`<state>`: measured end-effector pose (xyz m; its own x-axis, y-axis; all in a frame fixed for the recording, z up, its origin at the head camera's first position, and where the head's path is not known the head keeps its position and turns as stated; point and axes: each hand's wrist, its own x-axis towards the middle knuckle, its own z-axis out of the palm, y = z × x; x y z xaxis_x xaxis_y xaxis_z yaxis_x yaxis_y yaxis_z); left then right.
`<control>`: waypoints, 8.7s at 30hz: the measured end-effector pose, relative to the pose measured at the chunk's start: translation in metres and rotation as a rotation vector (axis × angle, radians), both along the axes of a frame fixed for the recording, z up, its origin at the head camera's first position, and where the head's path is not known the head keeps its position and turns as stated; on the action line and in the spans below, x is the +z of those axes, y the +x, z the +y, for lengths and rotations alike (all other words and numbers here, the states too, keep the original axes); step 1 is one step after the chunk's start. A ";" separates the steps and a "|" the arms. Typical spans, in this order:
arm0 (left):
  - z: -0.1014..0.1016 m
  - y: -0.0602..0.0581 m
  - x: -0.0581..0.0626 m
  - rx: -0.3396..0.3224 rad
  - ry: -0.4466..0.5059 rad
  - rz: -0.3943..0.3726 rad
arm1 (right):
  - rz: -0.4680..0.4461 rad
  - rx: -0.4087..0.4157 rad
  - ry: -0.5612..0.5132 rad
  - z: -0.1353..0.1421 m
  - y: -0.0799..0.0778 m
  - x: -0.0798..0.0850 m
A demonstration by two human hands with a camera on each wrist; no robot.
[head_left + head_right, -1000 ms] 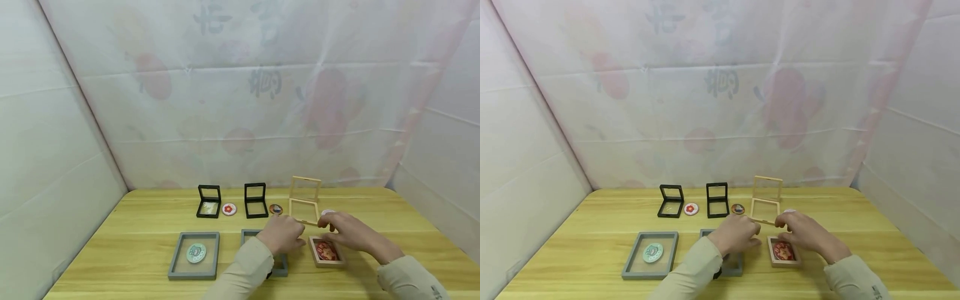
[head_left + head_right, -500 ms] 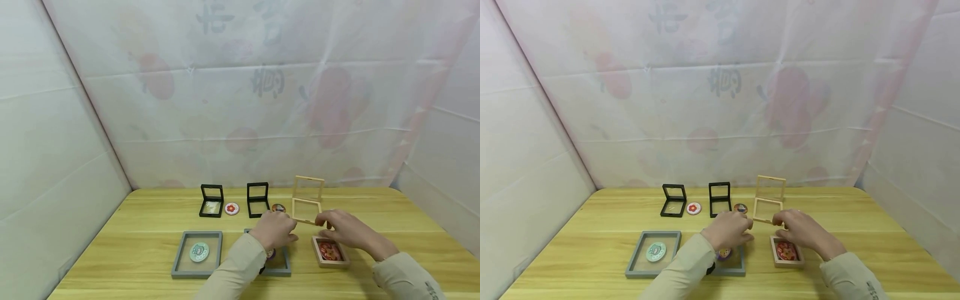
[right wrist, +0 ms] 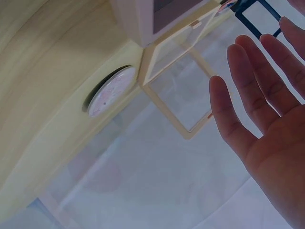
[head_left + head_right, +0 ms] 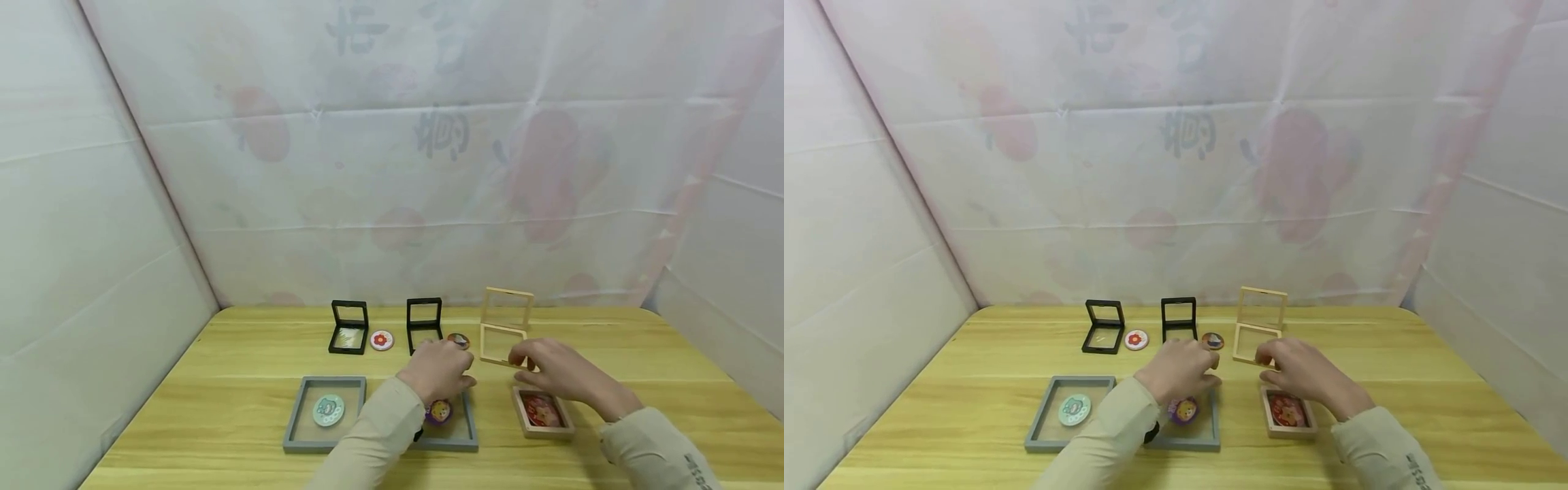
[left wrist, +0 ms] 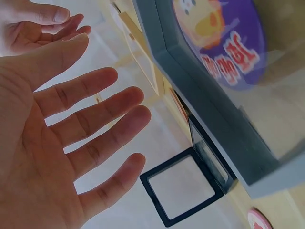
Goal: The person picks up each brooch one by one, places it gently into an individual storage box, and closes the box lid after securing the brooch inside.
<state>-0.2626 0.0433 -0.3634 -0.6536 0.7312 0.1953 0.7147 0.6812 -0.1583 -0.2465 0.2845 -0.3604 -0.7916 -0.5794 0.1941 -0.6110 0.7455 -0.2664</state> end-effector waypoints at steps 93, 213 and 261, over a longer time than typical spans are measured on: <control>-0.115 -0.041 0.012 0.174 0.154 -0.148 | -0.071 0.112 -0.064 -0.087 -0.045 0.011; -0.198 -0.075 -0.010 0.398 0.147 -0.402 | -0.114 -0.026 0.076 -0.207 -0.099 -0.014; -0.197 -0.075 -0.014 0.392 0.273 -0.401 | 0.008 -0.030 0.168 -0.217 -0.104 -0.027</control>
